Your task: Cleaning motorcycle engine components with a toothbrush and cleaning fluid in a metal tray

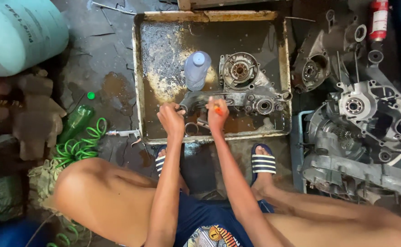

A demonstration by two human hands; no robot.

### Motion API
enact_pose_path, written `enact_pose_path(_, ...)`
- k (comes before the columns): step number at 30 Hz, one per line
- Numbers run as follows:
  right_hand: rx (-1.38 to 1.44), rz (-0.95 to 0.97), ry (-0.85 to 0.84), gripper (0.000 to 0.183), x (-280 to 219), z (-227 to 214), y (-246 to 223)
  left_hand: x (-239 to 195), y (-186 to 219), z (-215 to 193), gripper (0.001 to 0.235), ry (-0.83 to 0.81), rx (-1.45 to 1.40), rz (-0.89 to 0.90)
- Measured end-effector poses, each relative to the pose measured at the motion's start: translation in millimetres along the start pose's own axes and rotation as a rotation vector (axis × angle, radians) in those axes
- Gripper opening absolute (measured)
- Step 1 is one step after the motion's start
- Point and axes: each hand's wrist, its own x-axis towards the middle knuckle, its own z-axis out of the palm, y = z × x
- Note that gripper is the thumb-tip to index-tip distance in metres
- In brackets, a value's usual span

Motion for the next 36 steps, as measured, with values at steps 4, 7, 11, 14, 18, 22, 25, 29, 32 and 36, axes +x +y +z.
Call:
enact_pose_path(4, 0.376, 0.280, -0.145, 0.021, -13.1, -13.8, -19.3, -2.6, 0.9, -6.1, 0.025, -0.016, 0.043, -0.006)
enact_pose_path(7, 0.287, 0.268, 0.073, 0.020, -28.1, -32.8, 12.8, -2.5, 5.9, -13.0, 0.027, -0.014, 0.033, -0.017)
enact_pose_path(11, -0.157, -0.030, 0.272, 0.022, -68.8, -51.7, 66.2, -2.7, 4.1, -7.4, 0.027, -0.008, 0.030, -0.024)
enact_pose_path(14, -0.105, 0.013, 0.226, 0.024, -88.3, -39.3, 88.5, -0.9, 5.6, -8.9, 0.027, -0.009, 0.036, -0.034)
enact_pose_path(18, 0.278, 0.247, 0.266, 0.018, -83.0, -20.8, 43.6, -1.2, 10.3, -13.8, 0.027, -0.019, 0.043, -0.041)
enact_pose_path(22, 0.498, 0.267, 0.160, 0.020, -68.4, -10.4, 23.9, -0.9, 14.3, -18.8, 0.024, -0.039, 0.046, -0.061)
enact_pose_path(25, 0.501, 0.333, 0.003, 0.031, -56.4, -6.5, 13.5, -2.1, 6.8, -9.2, 0.023, -0.036, 0.024, -0.066)
enact_pose_path(29, 0.411, 0.335, -0.025, 0.031, -43.1, -6.4, -0.2, 2.3, 3.1, -4.1, 0.024, -0.019, 0.015, -0.059)
enact_pose_path(32, 0.371, 0.303, -0.028, 0.030, -35.2, -8.0, -8.2, 0.1, 7.5, -7.7, 0.023, -0.024, 0.014, -0.057)
enact_pose_path(36, 0.214, 0.251, 0.057, 0.027, -32.2, -8.2, -7.2, -2.7, 10.9, -10.6, 0.023, -0.025, 0.029, -0.055)
